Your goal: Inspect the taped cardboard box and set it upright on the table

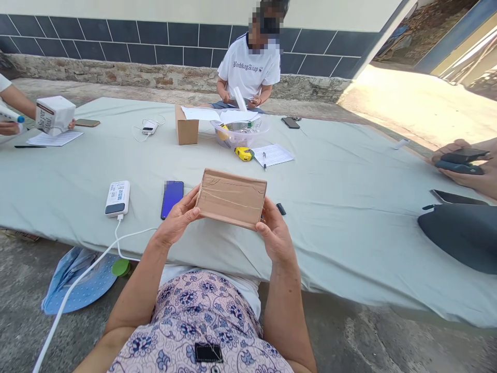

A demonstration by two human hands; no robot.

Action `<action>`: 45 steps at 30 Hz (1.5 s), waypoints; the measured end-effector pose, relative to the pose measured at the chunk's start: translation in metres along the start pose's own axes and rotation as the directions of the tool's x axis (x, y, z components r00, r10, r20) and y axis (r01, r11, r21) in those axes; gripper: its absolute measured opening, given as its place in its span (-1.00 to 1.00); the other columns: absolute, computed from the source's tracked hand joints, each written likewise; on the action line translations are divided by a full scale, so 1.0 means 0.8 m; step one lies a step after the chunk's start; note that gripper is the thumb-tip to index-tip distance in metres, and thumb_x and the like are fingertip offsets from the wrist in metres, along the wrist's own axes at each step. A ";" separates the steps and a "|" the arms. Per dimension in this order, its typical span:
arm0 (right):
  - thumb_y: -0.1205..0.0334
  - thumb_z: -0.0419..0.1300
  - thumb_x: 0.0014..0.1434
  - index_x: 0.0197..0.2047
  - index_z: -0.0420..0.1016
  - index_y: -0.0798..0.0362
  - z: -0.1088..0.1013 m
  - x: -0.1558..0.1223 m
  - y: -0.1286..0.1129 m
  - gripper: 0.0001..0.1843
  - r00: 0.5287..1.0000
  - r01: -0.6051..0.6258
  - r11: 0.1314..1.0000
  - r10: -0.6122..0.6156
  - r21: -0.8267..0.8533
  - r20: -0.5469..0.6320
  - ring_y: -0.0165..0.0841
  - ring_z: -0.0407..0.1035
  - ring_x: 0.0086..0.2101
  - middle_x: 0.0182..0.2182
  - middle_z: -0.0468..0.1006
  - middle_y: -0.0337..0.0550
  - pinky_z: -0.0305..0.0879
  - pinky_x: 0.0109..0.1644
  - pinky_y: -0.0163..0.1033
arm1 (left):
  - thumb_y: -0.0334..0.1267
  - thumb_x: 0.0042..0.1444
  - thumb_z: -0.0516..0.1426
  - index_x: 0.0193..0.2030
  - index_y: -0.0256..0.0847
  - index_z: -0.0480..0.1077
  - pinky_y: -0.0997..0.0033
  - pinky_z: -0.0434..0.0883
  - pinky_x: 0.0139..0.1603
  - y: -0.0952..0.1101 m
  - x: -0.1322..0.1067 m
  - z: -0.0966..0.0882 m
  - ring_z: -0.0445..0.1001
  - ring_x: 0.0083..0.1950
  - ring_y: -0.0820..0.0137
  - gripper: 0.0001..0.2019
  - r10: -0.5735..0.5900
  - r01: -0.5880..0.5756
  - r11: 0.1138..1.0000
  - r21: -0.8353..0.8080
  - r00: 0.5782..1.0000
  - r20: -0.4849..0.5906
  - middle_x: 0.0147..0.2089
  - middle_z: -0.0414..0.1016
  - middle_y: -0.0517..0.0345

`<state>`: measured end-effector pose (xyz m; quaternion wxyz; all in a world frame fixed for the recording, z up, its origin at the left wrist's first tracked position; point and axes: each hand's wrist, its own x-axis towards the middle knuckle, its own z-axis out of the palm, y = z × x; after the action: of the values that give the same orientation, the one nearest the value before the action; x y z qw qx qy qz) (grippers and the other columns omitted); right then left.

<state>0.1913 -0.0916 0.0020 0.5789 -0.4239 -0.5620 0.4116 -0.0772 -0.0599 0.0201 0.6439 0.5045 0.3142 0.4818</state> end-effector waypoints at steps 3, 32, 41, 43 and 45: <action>-0.28 0.35 0.14 0.40 0.33 -0.24 0.001 0.000 0.001 -0.17 1.000 0.002 1.000 -0.002 0.025 0.001 -0.04 0.17 0.42 0.42 0.35 -0.12 0.49 0.18 -0.04 | 0.07 0.10 0.37 0.45 0.14 0.29 0.01 0.42 0.36 0.003 -0.001 0.002 0.20 0.53 -0.06 -0.22 0.031 -0.031 1.000 0.003 0.999 0.039 0.52 0.26 0.08; -0.16 0.35 0.09 0.47 0.10 0.03 0.062 -0.012 -0.030 0.01 0.963 -0.086 0.930 -0.014 -0.358 -0.268 0.02 0.36 0.29 0.35 0.38 0.15 0.36 0.33 0.17 | 0.15 -0.06 0.42 0.49 -0.07 0.01 0.05 0.35 0.40 -0.009 -0.007 0.056 0.40 0.40 0.01 0.06 0.172 -0.022 0.868 0.496 0.951 -0.258 0.49 0.24 -0.15; -0.32 0.32 0.07 0.44 0.19 0.02 0.054 -0.016 -0.035 0.01 0.959 -0.089 0.907 -0.033 -0.412 -0.280 0.08 0.37 0.27 0.31 0.43 0.17 0.38 0.30 0.22 | 0.23 -0.02 0.36 0.49 -0.06 0.06 0.03 0.46 0.21 0.012 -0.019 0.062 0.52 0.26 -0.03 0.02 0.173 0.080 0.713 0.697 0.943 -0.285 0.38 0.42 -0.11; -0.32 0.31 0.09 0.45 0.18 0.03 0.052 -0.014 -0.035 0.01 0.960 -0.097 0.909 -0.021 -0.405 -0.278 0.07 0.38 0.27 0.31 0.43 0.17 0.38 0.30 0.21 | 0.22 0.03 0.33 0.49 -0.06 0.06 0.06 0.46 0.19 0.012 -0.019 0.064 0.53 0.25 -0.01 -0.03 0.189 0.068 0.687 0.723 0.945 -0.268 0.36 0.45 -0.09; -0.31 0.31 0.08 0.46 0.16 0.04 0.050 -0.013 -0.034 0.03 0.962 -0.111 0.912 0.000 -0.394 -0.272 0.06 0.38 0.27 0.32 0.43 0.18 0.37 0.32 0.19 | 0.21 0.07 0.31 0.48 -0.06 0.07 0.06 0.46 0.19 0.013 -0.018 0.066 0.51 0.27 -0.01 -0.07 0.206 0.053 0.668 0.742 0.945 -0.253 0.37 0.43 -0.09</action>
<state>0.1512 -0.1082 0.0249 0.5365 -0.6020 -0.5398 0.2416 -0.0380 -0.0913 0.0442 0.3037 0.6510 0.5591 0.4140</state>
